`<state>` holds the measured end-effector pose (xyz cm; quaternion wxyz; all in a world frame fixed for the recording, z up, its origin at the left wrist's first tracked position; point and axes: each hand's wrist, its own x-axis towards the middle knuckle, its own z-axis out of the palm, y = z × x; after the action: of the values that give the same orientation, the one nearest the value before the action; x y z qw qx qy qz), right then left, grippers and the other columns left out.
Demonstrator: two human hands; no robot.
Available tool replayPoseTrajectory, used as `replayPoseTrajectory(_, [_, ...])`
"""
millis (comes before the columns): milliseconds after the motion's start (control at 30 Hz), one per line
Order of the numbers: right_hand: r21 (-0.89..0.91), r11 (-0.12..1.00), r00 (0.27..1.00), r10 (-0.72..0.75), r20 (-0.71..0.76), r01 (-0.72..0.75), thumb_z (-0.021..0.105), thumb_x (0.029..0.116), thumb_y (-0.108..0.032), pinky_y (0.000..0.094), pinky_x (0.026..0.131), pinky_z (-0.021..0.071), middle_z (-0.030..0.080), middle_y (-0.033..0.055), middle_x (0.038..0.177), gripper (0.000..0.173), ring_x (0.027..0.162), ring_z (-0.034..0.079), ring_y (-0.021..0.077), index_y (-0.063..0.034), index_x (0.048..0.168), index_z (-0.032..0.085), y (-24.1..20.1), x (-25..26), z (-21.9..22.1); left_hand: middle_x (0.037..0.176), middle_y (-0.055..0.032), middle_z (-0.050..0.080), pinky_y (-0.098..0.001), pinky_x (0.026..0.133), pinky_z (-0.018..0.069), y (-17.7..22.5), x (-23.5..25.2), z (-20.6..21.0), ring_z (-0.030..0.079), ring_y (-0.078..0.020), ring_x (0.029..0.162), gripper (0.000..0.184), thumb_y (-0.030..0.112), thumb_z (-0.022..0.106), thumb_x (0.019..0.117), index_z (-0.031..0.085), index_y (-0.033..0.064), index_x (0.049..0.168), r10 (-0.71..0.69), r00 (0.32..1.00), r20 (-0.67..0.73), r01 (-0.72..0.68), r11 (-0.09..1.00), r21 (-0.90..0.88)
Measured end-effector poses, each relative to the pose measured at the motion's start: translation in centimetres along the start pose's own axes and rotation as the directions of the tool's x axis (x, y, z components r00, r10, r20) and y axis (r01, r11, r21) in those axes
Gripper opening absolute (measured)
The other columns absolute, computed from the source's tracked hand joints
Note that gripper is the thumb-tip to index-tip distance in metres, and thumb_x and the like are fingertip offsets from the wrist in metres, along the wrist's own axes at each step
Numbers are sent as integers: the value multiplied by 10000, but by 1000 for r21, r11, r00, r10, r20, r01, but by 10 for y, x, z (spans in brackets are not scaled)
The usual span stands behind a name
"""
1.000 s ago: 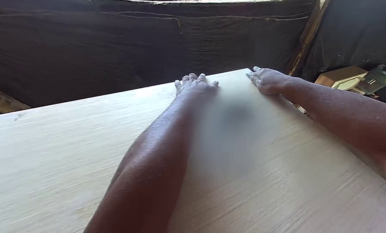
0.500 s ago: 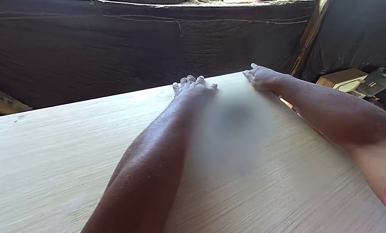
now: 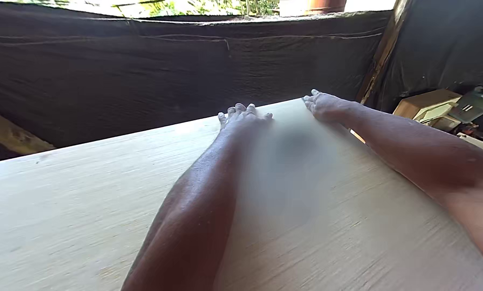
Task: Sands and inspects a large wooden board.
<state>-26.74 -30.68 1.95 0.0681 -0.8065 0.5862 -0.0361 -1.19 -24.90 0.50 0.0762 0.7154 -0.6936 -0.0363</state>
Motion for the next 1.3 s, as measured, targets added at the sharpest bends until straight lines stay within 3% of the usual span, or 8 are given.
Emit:
replayPoseTrajectory(133, [-38, 999, 999, 20, 30, -19, 239, 1107, -430, 735, 1111, 276, 199, 102, 1709, 533, 1530, 250, 412, -258, 1562, 458, -6, -18, 1, 1568, -186, 436, -705, 1151, 244, 2, -3, 2, 374, -387, 1474, 911, 785, 240, 951, 410, 141, 1572, 3, 1000, -6, -3, 1000, 5])
replayPoseTrajectory(333, [-66, 998, 1000, 0, 6, 0, 231, 1112, -382, 663, 1147, 323, 252, 162, 1683, 543, 1505, 317, 415, -172, 1553, 469, -13, 19, 0, 1571, -178, 426, -708, 1134, 257, 2, -2, -1, 368, -394, 1471, 869, 769, 259, 961, 420, 167, 1567, -15, 1000, 4, 15, 1000, -2])
replayPoseTrajectory(500, [-56, 998, 999, 39, 22, -38, 206, 1103, -460, 760, 1101, 258, 186, 44, 1719, 540, 1554, 213, 373, -317, 1569, 438, -6, -18, 1, 1563, -185, 431, -712, 1133, 257, 4, -1, 0, 372, -397, 1467, 880, 773, 245, 959, 419, 160, 1567, -7, 1000, 11, 6, 1000, 11])
replayPoseTrajectory(733, [-43, 999, 999, 30, 14, -30, 220, 1108, -402, 745, 1105, 284, 199, 122, 1707, 539, 1531, 247, 418, -246, 1581, 428, -12, 8, 0, 1564, -169, 433, -702, 1132, 257, -1, 0, -1, 376, -391, 1462, 869, 783, 267, 950, 427, 189, 1564, -12, 1000, 5, 12, 1000, -4])
replayPoseTrajectory(867, [-66, 996, 998, 58, 27, -56, 210, 1105, -456, 757, 1102, 254, 178, 44, 1721, 535, 1559, 201, 365, -322, 1578, 420, -10, -19, -2, 1567, -176, 431, -707, 1145, 243, 2, -1, -1, 370, -385, 1472, 875, 778, 255, 954, 410, 181, 1574, -6, 1000, 15, 6, 1000, 0])
replayPoseTrajectory(1100, [-39, 999, 1000, -14, 9, 15, 233, 1114, -375, 687, 1156, 279, 250, 157, 1686, 542, 1524, 274, 415, -170, 1563, 455, -10, 19, 0, 1554, -164, 447, -710, 1127, 260, 0, -3, -2, 385, -382, 1458, 865, 789, 273, 942, 440, 203, 1556, -12, 1000, 3, 12, 1000, -7])
replayPoseTrajectory(1233, [-61, 998, 999, 25, 28, -23, 234, 1107, -429, 739, 1106, 273, 213, 66, 1710, 523, 1545, 241, 366, -302, 1571, 437, -12, -7, -1, 1563, -159, 440, -721, 1132, 247, 2, -1, -1, 373, -385, 1469, 869, 788, 263, 944, 418, 205, 1569, -21, 1000, 9, 21, 1000, 4])
replayPoseTrajectory(1300, [-68, 997, 999, 47, 16, -46, 236, 1103, -438, 734, 1100, 298, 219, 78, 1708, 531, 1532, 270, 381, -289, 1567, 446, -9, 3, 0, 1567, -165, 436, -722, 1136, 239, 2, -1, 0, 368, -388, 1473, 866, 782, 263, 947, 413, 201, 1572, -17, 1000, 5, 17, 1000, 1])
